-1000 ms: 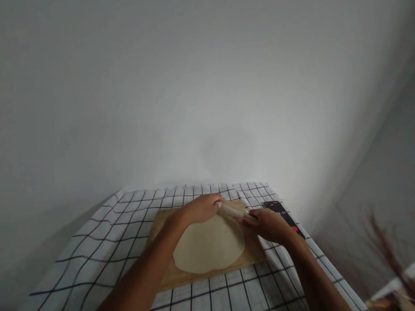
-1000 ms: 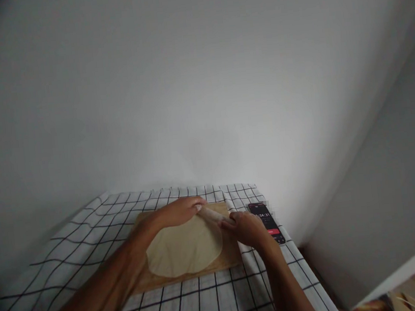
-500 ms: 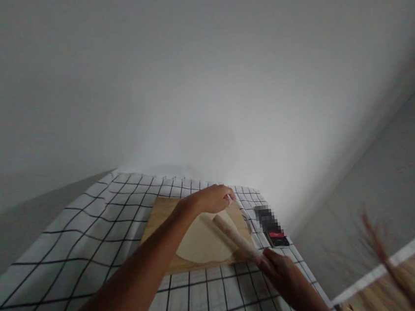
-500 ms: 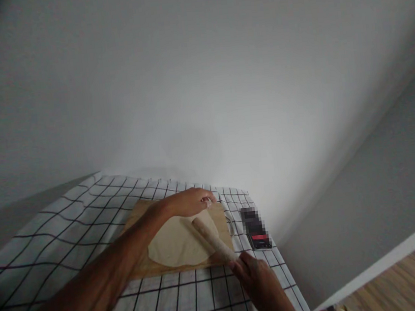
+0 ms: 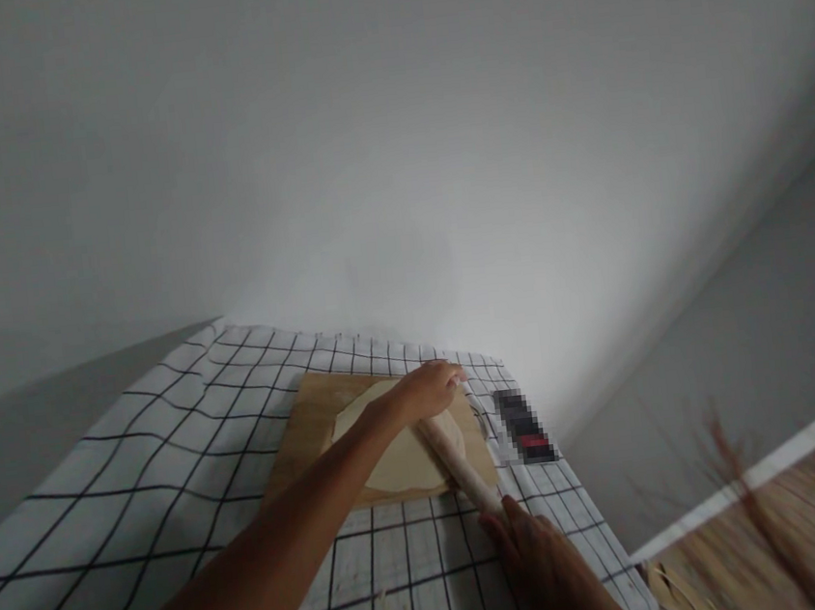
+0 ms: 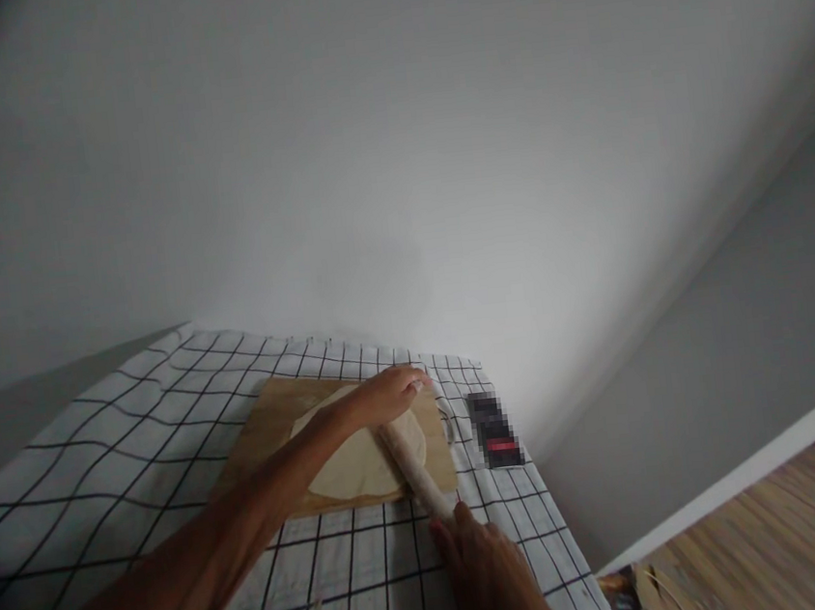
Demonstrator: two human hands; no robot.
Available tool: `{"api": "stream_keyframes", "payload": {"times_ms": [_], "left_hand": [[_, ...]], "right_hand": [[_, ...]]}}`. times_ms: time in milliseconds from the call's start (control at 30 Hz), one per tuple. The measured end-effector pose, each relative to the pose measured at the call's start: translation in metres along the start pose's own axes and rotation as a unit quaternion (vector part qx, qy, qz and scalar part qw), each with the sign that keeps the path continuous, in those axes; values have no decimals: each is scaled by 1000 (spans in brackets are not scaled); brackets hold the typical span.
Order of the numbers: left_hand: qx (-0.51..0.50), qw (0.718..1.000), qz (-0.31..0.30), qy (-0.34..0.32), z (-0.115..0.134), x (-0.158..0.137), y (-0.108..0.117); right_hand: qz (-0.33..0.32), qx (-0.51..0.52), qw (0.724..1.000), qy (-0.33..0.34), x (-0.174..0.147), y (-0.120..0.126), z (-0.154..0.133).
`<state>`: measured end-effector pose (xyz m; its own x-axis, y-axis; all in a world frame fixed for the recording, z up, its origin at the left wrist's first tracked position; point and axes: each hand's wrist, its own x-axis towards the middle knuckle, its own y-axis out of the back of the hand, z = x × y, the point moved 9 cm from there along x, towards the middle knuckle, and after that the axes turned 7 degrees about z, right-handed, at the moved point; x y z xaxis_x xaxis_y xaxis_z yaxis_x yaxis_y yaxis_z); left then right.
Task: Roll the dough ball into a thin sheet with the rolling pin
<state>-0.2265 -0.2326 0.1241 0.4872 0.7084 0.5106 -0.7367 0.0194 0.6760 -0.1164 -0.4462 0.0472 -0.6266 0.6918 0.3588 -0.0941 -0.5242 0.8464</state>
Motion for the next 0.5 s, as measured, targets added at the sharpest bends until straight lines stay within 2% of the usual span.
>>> {"api": "stream_keyframes", "payload": {"times_ms": [100,167,233,333,400,433,500], "left_hand": [[-10,1000,9,4,-4,2,14],[-17,1000,20,9,-4,3,24],[-23,999,24,17,-2,5,29],[-25,999,19,4,17,1,20],[-10,999,16,-42,42,-10,2],[5,997,14,-70,56,-18,-10],[39,994,19,-102,76,-36,-34]], "right_hand": [[-63,70,996,-3,8,-1,3],[-145,196,967,-76,14,-7,13],[-230,343,888,-203,14,-18,25],[-308,455,780,-300,8,-29,29],[-328,510,715,-347,2,-35,30],[-332,530,690,-363,0,-37,30],[-335,539,674,-377,-3,-38,30]]}}
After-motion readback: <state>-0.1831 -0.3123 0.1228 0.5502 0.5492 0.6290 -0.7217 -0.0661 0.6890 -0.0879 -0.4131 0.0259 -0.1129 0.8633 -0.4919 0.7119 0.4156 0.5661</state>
